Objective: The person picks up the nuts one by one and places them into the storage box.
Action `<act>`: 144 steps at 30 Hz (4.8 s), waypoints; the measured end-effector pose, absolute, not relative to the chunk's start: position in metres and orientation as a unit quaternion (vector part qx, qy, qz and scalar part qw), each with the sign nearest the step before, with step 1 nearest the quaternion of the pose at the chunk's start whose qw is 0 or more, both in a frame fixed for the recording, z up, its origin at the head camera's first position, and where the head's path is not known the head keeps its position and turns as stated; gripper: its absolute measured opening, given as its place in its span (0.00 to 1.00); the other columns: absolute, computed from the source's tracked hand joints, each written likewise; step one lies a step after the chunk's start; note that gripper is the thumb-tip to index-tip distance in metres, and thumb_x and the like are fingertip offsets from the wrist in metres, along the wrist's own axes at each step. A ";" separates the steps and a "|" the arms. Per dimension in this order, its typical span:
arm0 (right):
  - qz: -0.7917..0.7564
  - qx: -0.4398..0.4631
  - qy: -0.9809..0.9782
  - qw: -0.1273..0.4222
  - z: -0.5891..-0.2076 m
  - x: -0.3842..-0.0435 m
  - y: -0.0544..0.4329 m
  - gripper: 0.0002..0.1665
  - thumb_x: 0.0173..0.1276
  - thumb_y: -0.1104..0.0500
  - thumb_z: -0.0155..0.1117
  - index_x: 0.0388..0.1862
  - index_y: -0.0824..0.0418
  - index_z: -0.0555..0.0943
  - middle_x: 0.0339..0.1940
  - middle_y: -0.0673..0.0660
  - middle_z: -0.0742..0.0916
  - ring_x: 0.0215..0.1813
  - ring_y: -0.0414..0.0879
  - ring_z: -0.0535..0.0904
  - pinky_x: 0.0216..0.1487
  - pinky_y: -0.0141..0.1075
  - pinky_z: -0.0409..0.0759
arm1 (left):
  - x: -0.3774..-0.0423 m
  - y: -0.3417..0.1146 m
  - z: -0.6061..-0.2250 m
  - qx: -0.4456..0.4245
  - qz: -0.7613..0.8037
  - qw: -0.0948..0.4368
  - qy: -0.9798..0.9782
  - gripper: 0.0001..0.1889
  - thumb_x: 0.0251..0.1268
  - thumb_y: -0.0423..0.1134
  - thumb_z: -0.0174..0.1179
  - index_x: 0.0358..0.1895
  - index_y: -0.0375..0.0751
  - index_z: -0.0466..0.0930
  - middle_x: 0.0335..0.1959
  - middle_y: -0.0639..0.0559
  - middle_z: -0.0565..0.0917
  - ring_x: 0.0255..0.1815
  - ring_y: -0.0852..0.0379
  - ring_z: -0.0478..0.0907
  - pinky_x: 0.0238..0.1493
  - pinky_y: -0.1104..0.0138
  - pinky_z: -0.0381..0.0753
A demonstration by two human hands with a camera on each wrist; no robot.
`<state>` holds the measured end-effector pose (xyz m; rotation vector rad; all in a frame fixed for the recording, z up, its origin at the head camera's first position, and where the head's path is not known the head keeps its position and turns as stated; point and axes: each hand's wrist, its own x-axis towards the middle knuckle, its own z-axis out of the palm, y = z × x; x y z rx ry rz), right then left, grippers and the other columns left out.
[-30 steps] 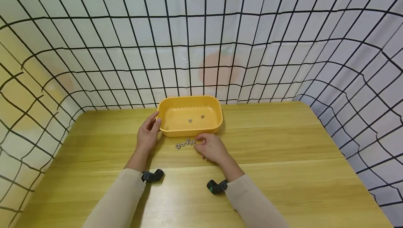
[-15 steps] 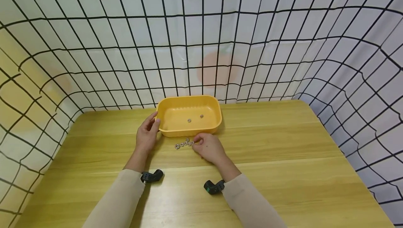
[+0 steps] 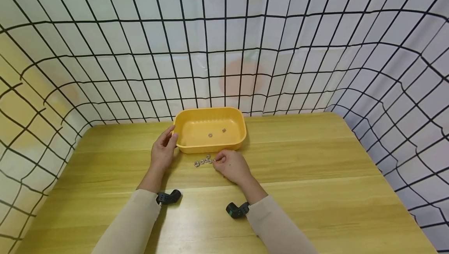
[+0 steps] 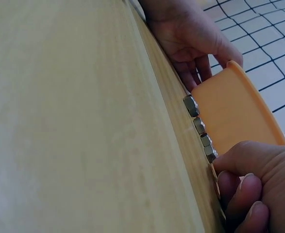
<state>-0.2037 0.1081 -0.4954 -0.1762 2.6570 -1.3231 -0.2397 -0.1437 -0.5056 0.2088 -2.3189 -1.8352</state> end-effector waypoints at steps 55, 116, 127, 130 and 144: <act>-0.489 -0.105 0.866 0.015 -0.446 -0.195 0.111 0.05 0.66 0.56 0.74 0.37 0.54 0.86 0.24 0.49 0.84 0.25 0.43 0.74 0.26 0.29 0.72 | -0.238 -0.142 -0.503 0.076 -0.615 0.089 -0.780 0.22 0.76 0.51 0.58 0.69 0.59 0.77 0.69 0.44 0.77 0.66 0.46 0.76 0.66 0.53 0.77; -0.416 -0.077 0.906 -0.026 -0.432 -0.295 0.109 0.11 0.71 0.49 0.68 0.43 0.54 0.85 0.27 0.52 0.87 0.23 0.46 0.77 0.23 0.34 0.69 | -0.239 -0.141 -0.501 0.070 -0.621 0.094 -0.775 0.22 0.77 0.49 0.58 0.70 0.56 0.77 0.68 0.45 0.78 0.69 0.47 0.74 0.67 0.53 0.76; -0.434 -0.062 0.899 -0.012 -0.441 -0.300 0.109 0.10 0.71 0.50 0.68 0.44 0.54 0.84 0.29 0.54 0.86 0.25 0.46 0.79 0.24 0.33 0.71 | -0.238 -0.140 -0.502 0.071 -0.614 0.092 -0.781 0.22 0.77 0.50 0.58 0.70 0.58 0.77 0.69 0.45 0.78 0.69 0.46 0.74 0.68 0.51 0.76; -0.435 -0.055 0.898 -0.011 -0.443 -0.300 0.109 0.10 0.71 0.50 0.68 0.44 0.55 0.84 0.29 0.54 0.86 0.25 0.46 0.79 0.24 0.32 0.72 | -0.237 -0.139 -0.501 0.070 -0.613 0.093 -0.782 0.22 0.77 0.50 0.58 0.70 0.58 0.76 0.69 0.45 0.78 0.69 0.46 0.74 0.68 0.50 0.76; -0.433 -0.064 0.899 -0.017 -0.444 -0.301 0.106 0.12 0.70 0.49 0.69 0.43 0.55 0.85 0.29 0.53 0.84 0.25 0.45 0.75 0.25 0.32 0.71 | -0.238 -0.141 -0.501 0.066 -0.611 0.102 -0.783 0.22 0.77 0.49 0.57 0.70 0.58 0.76 0.69 0.44 0.78 0.68 0.46 0.75 0.67 0.51 0.76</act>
